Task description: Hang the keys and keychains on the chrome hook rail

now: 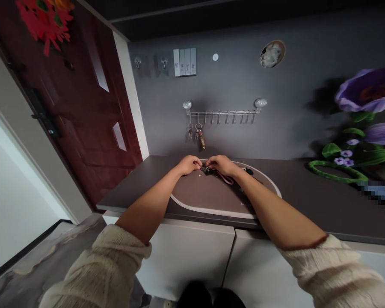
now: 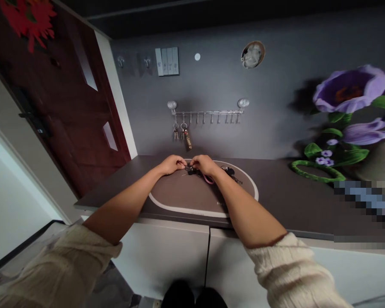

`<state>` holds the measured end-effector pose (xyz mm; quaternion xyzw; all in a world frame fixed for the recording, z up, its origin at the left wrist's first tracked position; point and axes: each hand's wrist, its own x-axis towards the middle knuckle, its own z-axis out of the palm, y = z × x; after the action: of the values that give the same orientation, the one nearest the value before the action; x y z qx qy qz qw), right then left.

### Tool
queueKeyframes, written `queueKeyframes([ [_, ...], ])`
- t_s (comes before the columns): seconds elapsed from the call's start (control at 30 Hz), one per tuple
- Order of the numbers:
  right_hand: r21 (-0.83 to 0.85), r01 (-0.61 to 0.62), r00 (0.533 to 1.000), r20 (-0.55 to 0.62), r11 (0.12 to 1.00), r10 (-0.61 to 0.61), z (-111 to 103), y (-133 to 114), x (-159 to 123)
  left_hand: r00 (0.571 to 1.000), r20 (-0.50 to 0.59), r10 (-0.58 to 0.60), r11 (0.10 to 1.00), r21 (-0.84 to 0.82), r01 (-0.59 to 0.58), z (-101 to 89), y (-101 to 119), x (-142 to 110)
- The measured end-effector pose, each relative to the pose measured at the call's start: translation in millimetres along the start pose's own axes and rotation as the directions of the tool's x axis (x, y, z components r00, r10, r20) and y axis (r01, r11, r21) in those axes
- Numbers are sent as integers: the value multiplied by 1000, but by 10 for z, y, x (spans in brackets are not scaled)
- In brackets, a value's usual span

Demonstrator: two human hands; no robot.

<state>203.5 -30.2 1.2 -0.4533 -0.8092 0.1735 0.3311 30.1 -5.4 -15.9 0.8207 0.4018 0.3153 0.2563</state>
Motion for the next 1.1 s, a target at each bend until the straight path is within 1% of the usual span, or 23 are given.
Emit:
queueKeyframes([
  [0.17,-56,7,1000,-4,998,-8,0,-37,-15,1000,11,-18,998,-61,19,-25,0,-3],
  [0.4,-51,-14,999,-41,999,12,20,-45,-16,999,-43,-29,973,-231,19,-41,26,-14],
  [0.63,81,-40,992,-113,996,49,30,-80,-12,999,-34,2,962,-273,-11,-28,114,-26],
  [0.8,113,-25,987,-157,993,42,22,-110,-11,997,-73,9,966,-256,-28,-40,149,-20],
  [0.93,175,-5,982,-184,985,38,18,-118,1,995,-90,30,957,-284,-54,-59,176,-25],
  [1.0,240,-6,979,-196,971,55,20,-121,9,993,-112,40,948,-309,-73,-62,184,-27],
  [1.1,401,-19,973,-205,916,110,33,-125,21,988,-151,31,927,-365,-85,-62,193,-27],
])
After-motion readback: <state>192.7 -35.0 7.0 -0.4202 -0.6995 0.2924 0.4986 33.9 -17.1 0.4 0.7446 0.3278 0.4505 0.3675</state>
